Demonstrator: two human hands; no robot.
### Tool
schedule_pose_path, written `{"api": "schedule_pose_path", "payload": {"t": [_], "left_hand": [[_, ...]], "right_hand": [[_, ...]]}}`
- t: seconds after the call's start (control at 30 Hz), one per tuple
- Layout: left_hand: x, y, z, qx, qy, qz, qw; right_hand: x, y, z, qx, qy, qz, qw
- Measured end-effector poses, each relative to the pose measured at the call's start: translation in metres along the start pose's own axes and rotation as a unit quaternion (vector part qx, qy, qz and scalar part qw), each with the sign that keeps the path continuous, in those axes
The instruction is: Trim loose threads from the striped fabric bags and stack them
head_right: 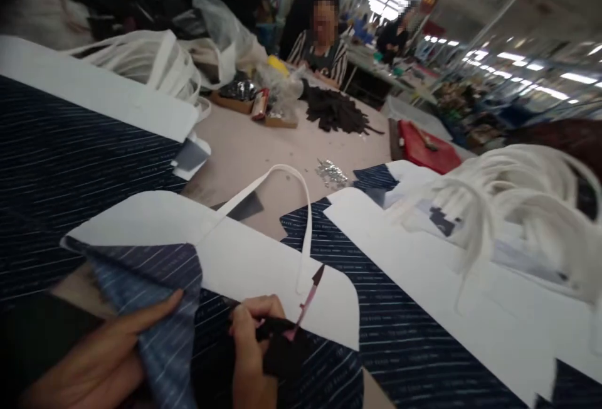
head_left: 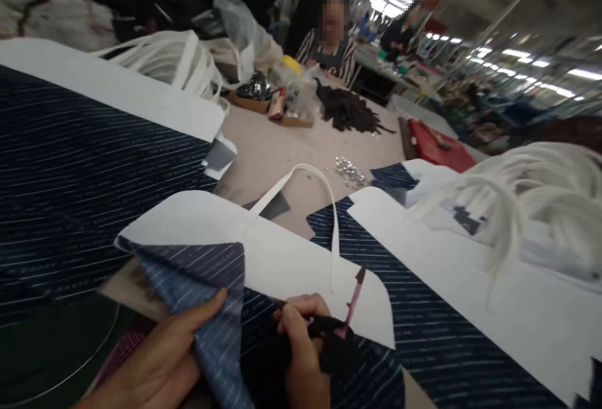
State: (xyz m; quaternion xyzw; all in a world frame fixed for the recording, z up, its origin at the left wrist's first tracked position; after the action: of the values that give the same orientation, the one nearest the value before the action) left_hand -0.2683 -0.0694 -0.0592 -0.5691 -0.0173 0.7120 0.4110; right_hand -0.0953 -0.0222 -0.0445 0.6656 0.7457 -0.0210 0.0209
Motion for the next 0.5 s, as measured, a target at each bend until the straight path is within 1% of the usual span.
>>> {"api": "schedule_pose_path", "payload": {"t": [0.03,0.07,0.13,0.23,0.3,0.37,0.5], "left_hand": [[-0.002,0.009,0.002,0.0,-0.003,0.02,1.0],[-0.002,0.013,0.002,-0.001,-0.006,0.023,1.0],[0.001,0.013,-0.001,-0.009,-0.006,0.005,1.0],[0.003,0.014,-0.008,-0.023,0.013,-0.014,1.0],[0.003,0.018,-0.01,-0.024,0.024,-0.004,0.999],[0.002,0.021,-0.009,-0.021,0.02,0.012,1.0],[-0.002,0.019,-0.005,-0.03,0.013,0.039,0.999]], "right_hand": [[-0.005,-0.004,-0.002,-0.015,-0.014,0.01,1.0],[-0.008,-0.005,-0.005,-0.035,-0.022,0.018,0.999],[-0.008,-0.006,-0.009,-0.056,-0.029,0.024,0.998],[-0.009,-0.006,-0.008,-0.048,-0.034,0.036,0.998],[-0.01,-0.005,-0.005,-0.039,-0.039,0.044,0.997],[-0.012,-0.005,-0.004,-0.026,-0.042,0.052,0.997],[-0.013,-0.003,-0.005,-0.037,-0.042,0.068,0.996]]}}
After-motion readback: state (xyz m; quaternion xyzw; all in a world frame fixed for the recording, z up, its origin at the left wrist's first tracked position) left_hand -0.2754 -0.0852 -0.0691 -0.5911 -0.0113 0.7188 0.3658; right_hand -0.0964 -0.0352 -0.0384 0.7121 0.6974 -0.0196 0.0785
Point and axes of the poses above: each hand's wrist, its own x-axis towards the middle knuckle, its own y-axis out of the back of the hand, z = x × y, the point moved 8 cm from there along x, towards the middle knuckle, and after that the axes turned 13 degrees about -z, right-handed, at the moved point
